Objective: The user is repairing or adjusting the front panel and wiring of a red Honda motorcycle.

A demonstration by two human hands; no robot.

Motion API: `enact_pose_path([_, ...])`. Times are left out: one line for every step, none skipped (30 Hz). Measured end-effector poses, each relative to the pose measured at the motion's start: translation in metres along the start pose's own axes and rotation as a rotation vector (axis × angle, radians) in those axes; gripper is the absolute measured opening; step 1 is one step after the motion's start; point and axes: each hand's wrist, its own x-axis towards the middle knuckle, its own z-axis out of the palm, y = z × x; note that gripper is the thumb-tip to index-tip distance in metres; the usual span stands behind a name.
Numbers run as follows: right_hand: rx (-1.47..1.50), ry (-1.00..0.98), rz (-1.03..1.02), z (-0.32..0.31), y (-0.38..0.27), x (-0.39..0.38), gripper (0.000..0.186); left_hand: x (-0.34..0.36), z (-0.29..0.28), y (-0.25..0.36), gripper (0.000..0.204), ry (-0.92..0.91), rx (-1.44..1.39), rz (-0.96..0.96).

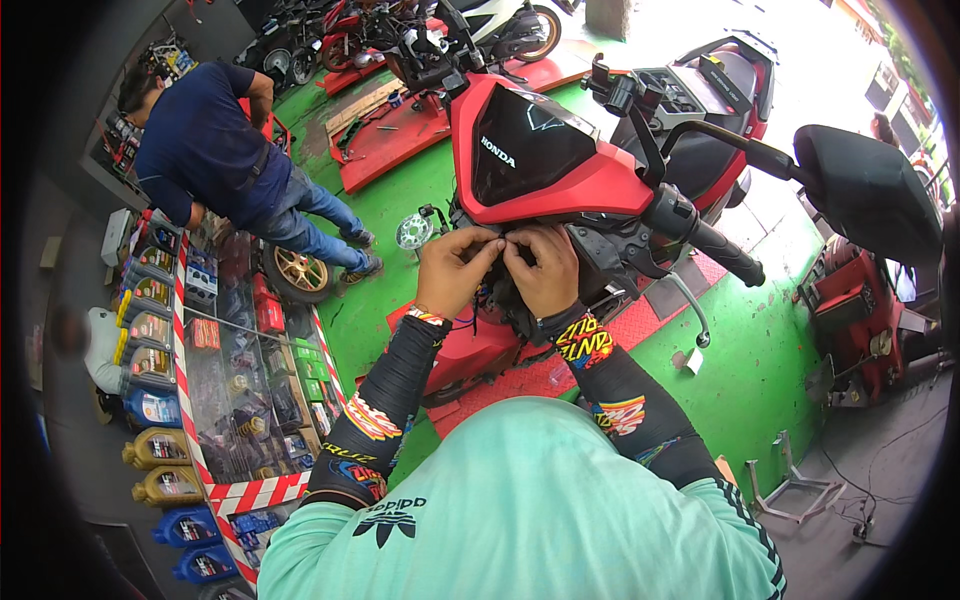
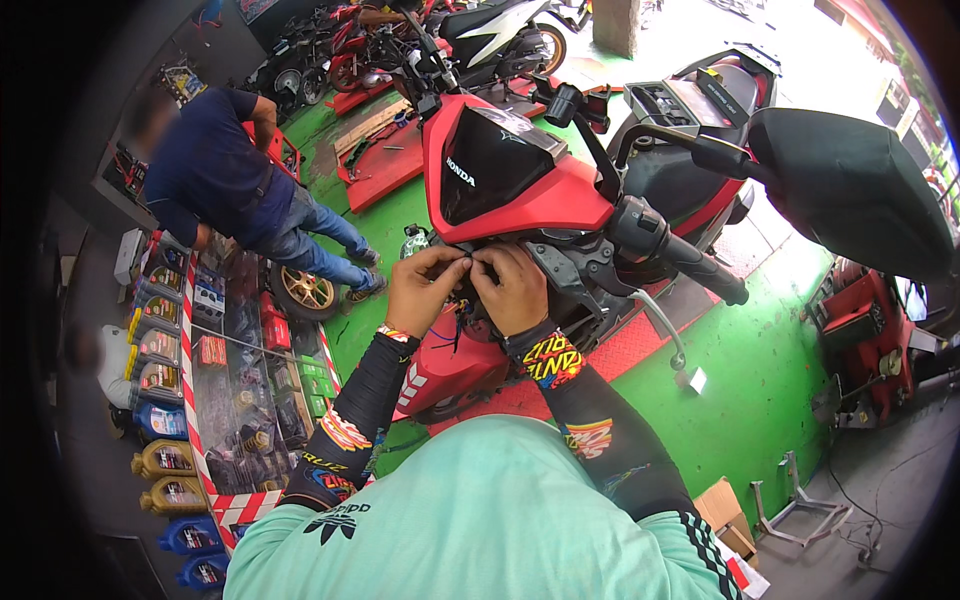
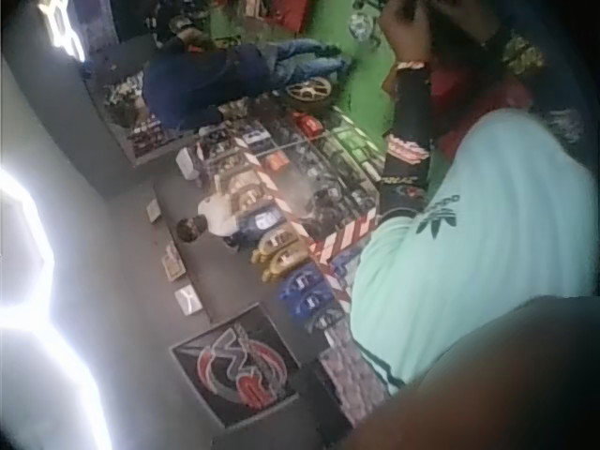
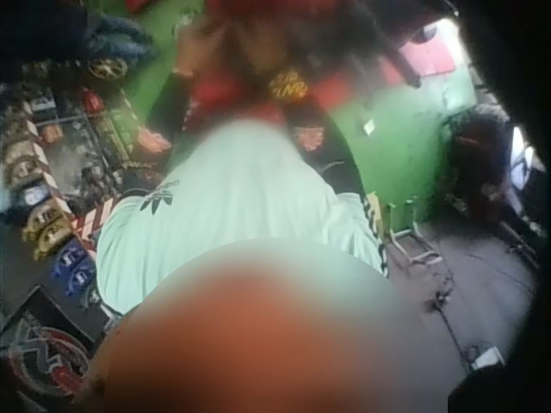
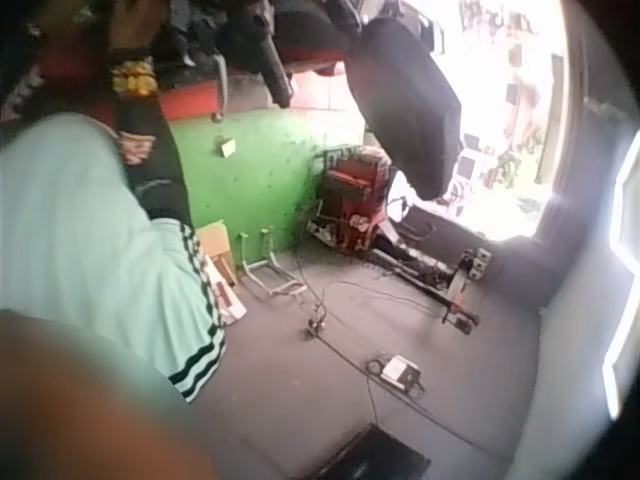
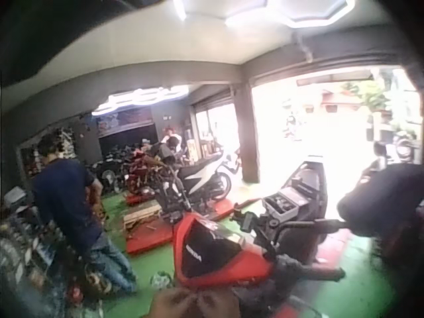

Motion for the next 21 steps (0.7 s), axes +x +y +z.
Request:
enact_pose_path([-0.014, -0.018, -0.003, -0.001, 0.0, 0.0, 0.011, 0.001, -0.001, 0.0, 0.014, -0.006, 0.008, -0.006])
enact_pose_path([-0.007, -0.014, -0.02, -0.002, 0.0, 0.001, 0.011, 0.001, -0.002, 0.0, 0.014, -0.01, -0.001, 0.008])
enact_pose_path([-0.021, -0.027, -0.046, -0.003, 0.0, 0.001, 0.011, 0.002, -0.003, 0.0, 0.014, -0.014, 0.015, -0.012])
enact_pose_path([-0.043, -0.054, -0.049, -0.004, 0.001, 0.001, 0.011, 0.004, -0.005, 0.0, 0.014, -0.031, 0.05, 0.025])
enact_pose_path([-0.037, -0.039, -0.067, -0.005, 0.002, 0.001, 0.011, 0.005, -0.007, 0.001, 0.014, -0.049, 0.085, 0.063])
enact_pose_path([-0.019, -0.065, -0.104, -0.006, 0.005, 0.002, 0.012, 0.007, -0.011, 0.002, 0.014, -0.053, 0.085, 0.064])
enact_pose_path([0.0, -0.091, -0.139, -0.007, 0.007, 0.003, 0.012, 0.008, -0.014, 0.004, 0.013, -0.107, 0.121, 0.038])
enact_pose_path([-0.001, -0.087, -0.133, -0.007, 0.009, 0.004, 0.012, 0.009, -0.017, 0.005, 0.013, -0.157, 0.156, 0.039])
enact_pose_path([0.019, -0.107, -0.149, -0.008, 0.011, 0.005, 0.013, 0.01, -0.018, 0.007, 0.013, -0.173, 0.162, 0.009])
enact_pose_path([0.04, -0.12, -0.154, -0.008, 0.012, 0.005, 0.013, 0.01, -0.018, 0.009, 0.012, -0.173, 0.137, -0.007])
enact_pose_path([0.033, -0.115, -0.153, -0.008, 0.013, 0.004, 0.013, 0.012, -0.018, 0.011, 0.012, -0.169, 0.111, -0.001])
enact_pose_path([0.063, -0.136, -0.115, -0.008, 0.013, 0.004, 0.014, 0.011, -0.016, 0.012, 0.012, -0.191, 0.117, -0.016])
enact_pose_path([0.093, -0.148, -0.065, -0.008, 0.013, 0.003, 0.014, 0.009, -0.013, 0.012, 0.013, -0.15, 0.056, -0.034])
enact_pose_path([0.085, -0.14, -0.064, -0.008, 0.013, 0.002, 0.014, 0.007, -0.011, 0.013, 0.013, -0.112, -0.025, -0.008])
enact_pose_path([0.119, -0.125, -0.016, -0.009, 0.011, -0.001, 0.016, 0.007, -0.01, 0.012, 0.013, -0.13, 0.001, -0.05])
enact_pose_path([0.149, -0.112, 0.048, -0.009, 0.01, -0.003, 0.017, 0.007, -0.008, 0.011, 0.013, -0.088, -0.022, -0.05])
enact_pose_path([0.146, -0.09, 0.042, -0.009, 0.01, -0.006, 0.017, 0.007, -0.007, 0.01, 0.014, -0.051, -0.071, -0.032])
enact_pose_path([0.12, -0.082, 0.083, -0.01, 0.01, -0.008, 0.016, 0.008, -0.007, 0.008, 0.013, -0.054, -0.072, -0.059])
enact_pose_path([0.089, -0.075, 0.131, -0.01, 0.011, -0.01, 0.015, 0.008, -0.007, 0.006, 0.013, -0.068, -0.048, -0.064])
enact_pose_path([0.091, -0.063, 0.135, -0.01, 0.013, -0.012, 0.015, 0.008, -0.007, 0.004, 0.013, -0.062, -0.079, -0.068])
enact_pose_path([0.1, -0.067, 0.097, -0.01, 0.015, -0.013, 0.015, 0.009, -0.006, 0.002, 0.013, -0.057, -0.118, -0.067])
